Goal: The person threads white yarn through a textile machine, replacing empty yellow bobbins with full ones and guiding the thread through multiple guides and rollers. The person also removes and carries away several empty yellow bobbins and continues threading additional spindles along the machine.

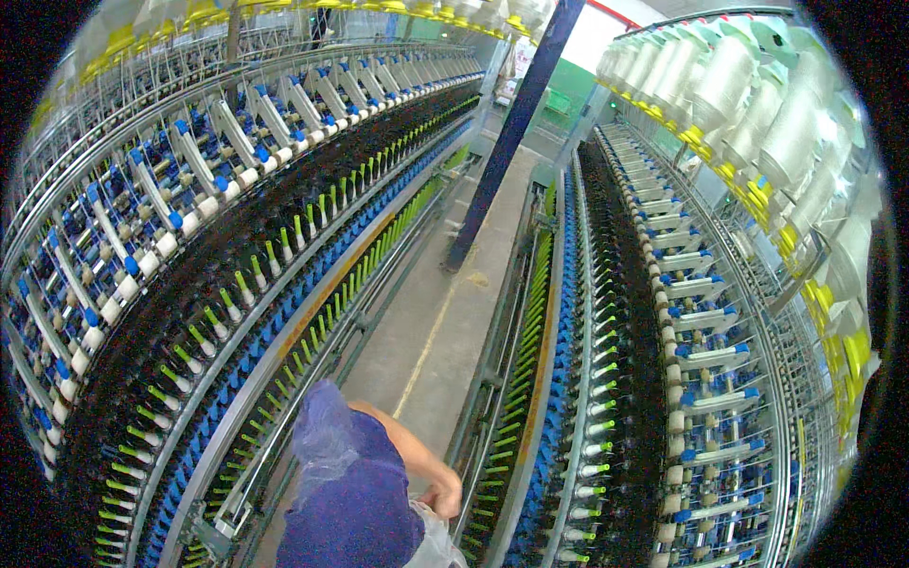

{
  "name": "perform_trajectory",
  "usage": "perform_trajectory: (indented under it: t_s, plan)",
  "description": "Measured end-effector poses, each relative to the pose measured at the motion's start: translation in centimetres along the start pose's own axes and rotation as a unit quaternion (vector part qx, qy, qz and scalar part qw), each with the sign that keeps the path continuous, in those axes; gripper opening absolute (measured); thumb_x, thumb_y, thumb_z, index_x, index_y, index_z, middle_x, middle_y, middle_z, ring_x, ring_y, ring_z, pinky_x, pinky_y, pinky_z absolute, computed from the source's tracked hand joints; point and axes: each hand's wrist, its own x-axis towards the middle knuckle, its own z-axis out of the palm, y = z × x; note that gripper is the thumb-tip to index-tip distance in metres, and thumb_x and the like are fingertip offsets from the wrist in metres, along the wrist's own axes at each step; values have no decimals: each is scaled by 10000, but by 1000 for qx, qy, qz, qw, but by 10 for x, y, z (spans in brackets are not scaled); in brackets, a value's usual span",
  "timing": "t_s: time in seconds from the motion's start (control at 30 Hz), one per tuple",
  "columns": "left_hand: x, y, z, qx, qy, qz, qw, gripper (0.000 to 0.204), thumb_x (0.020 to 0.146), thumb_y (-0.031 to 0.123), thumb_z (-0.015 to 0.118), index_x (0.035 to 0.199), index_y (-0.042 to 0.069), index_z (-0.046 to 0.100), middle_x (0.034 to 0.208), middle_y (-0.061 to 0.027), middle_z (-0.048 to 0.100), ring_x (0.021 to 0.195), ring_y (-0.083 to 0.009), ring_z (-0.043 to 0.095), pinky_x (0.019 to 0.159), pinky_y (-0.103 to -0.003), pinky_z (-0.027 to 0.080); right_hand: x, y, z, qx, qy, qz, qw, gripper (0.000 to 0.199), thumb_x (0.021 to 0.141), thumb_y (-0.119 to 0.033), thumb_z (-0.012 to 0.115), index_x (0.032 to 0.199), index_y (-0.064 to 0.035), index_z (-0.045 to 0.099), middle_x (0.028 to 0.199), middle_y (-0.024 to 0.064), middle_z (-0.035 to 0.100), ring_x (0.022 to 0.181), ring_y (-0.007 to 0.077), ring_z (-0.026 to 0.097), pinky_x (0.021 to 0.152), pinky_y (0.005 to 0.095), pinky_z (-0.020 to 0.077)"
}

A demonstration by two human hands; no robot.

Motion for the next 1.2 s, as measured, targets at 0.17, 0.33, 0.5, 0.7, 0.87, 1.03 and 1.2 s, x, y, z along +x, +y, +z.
perform_trajectory:
  t_s: [0.17, 0.33, 0.5, 0.7, 0.87, 1.03, 1.2]
  plan:
    - [14, -16, 43, 25, -62, 39, 997, 250, 661, 118, 655, 864, -20, 608, 759, -138, 633, 631, -266, 614, 515, -405, 486, -21, -8, 28, -411, 25, 34, 911, 335, 821, -354, 568, 1065, -125, 556, 1044, 104, 569, 956, 261, 571, 781, 444, 474]
    - [25, 18, 28, 92, -146, 98, 980, 321, 718, 197, 634, 994, 35, 614, 834, -104, 640, 660, -247, 616, 525, -396, 493, -80, -6, 23, -669, 72, 46, 738, 283, 837, -336, 528, 1040, -146, 579, 1013, 114, 596, 935, 273, 597, 750, 464, 482]
    - [27, 102, -21, 211, 16, 133, 968, 217, 778, 165, 540, 861, 13, 670, 757, -170, 656, 675, -319, 650, 535, -444, 505, -139, 30, 17, -735, 129, 84, 660, 249, 852, -317, 488, 1015, -168, 601, 981, 124, 624, 914, 286, 622, 720, 485, 490]
    - [55, 254, -55, 203, 146, 278, 928, 244, 833, 291, 563, 828, 59, 638, 752, -203, 631, 725, -392, 621, 627, -490, 488, -216, 111, -9, -716, 176, 162, 656, 243, 870, -295, 440, 986, -193, 628, 943, 135, 657, 888, 302, 652, 683, 510, 500]
    - [113, 404, -31, 263, 91, 430, 859, 250, 869, 263, 527, 793, 48, 628, 745, -197, 630, 716, -382, 628, 624, -492, 500, -270, 184, -32, -617, 247, 108, 740, 205, 865, -223, 431, 945, -112, 583, 907, 157, 638, 861, 338, 633, 644, 501, 484]
    - [201, 565, -43, 375, 404, 501, 667, 162, 758, 202, 605, 777, 41, 599, 830, -154, 591, 794, -326, 593, 682, -454, 503, -335, 217, -11, -527, 375, 48, 761, 248, 851, -251, 459, 1001, -110, 597, 913, 176, 643, 875, 381, 619, 699, 497, 496]
    - [288, 641, -101, 418, 446, 438, 660, 439, 713, 404, 702, 930, 46, 570, 932, -169, 612, 955, -343, 570, 783, -434, 467, -413, 212, 7, -503, 355, 93, 782, 234, 842, -209, 492, 1005, -90, 610, 880, 184, 642, 829, 398, 606, 710, 492, 483]
